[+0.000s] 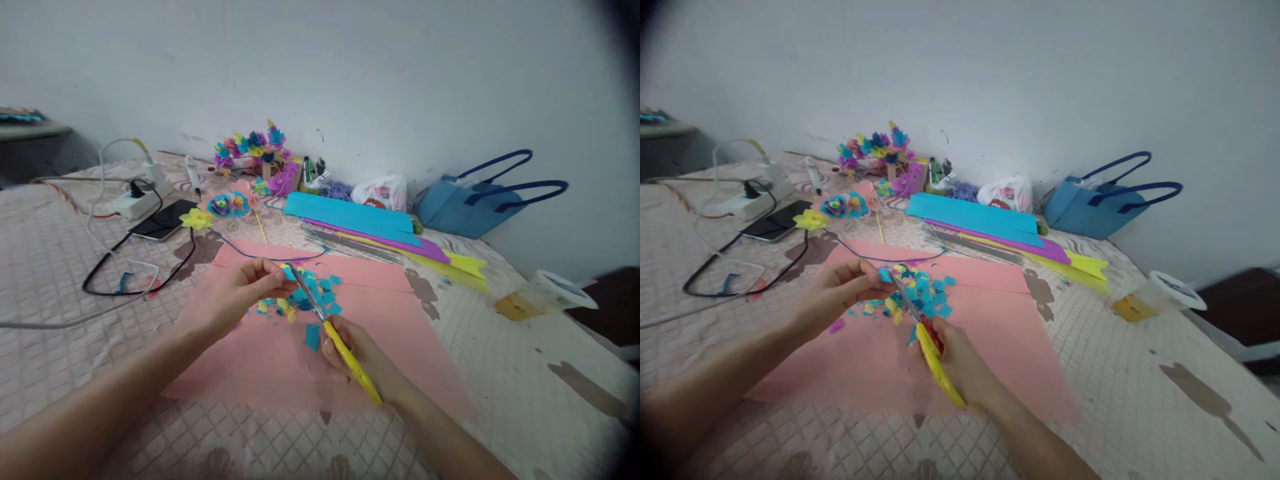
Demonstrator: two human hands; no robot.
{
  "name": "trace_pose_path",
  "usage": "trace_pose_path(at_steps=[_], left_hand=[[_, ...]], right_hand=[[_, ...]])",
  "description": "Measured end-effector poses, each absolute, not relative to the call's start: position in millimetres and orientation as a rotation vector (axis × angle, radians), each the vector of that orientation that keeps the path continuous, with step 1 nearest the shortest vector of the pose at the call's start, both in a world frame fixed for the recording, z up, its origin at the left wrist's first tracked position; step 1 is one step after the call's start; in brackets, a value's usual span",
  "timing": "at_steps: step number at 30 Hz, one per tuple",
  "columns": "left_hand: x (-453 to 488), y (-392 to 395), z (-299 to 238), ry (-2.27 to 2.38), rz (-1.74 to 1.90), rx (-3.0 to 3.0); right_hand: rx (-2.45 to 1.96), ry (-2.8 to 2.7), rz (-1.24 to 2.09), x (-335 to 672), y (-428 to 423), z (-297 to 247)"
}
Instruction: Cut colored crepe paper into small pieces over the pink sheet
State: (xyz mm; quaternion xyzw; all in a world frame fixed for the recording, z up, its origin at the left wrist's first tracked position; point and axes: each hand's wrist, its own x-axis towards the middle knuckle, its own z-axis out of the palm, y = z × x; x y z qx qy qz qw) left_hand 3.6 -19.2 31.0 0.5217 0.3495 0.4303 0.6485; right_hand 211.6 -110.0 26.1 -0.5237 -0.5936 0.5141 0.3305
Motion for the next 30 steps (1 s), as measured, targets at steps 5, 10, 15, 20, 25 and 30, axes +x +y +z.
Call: trace_pose_path(at_steps=[5, 10, 15, 20, 25, 30], left_hand=[[1.8, -19.6, 32.2, 0.789, 0.966, 1.233], [0.6, -20.1, 32.7, 0.761, 0.953, 1.237], [0.2, -19.1, 31.7, 0.758, 0.954, 1.242], [-0.1, -19.0, 31.7, 0.777, 0.95, 1.262], [-0.4, -18.1, 29.2, 0.751, 0.957, 1.256], [-0.4, -17.3, 28.1, 0.736, 0.958, 1.254]], right_hand=[[-1.417, -1.597, 1.298, 211.3, -111.3, 28.3], [-1.421, -1.628, 1.244, 213.5, -110.2, 24.2], [-1.409, -1.584, 1.285, 213.2, -109.5, 22.0], [-1.4, -1.552, 1.309, 211.4, -108.6, 22.0], [-1.369, -1.523, 1.37, 211.6, -109.3, 22.0], [-1.359, -1.452, 1.422, 212.1, -110.0, 19.7]])
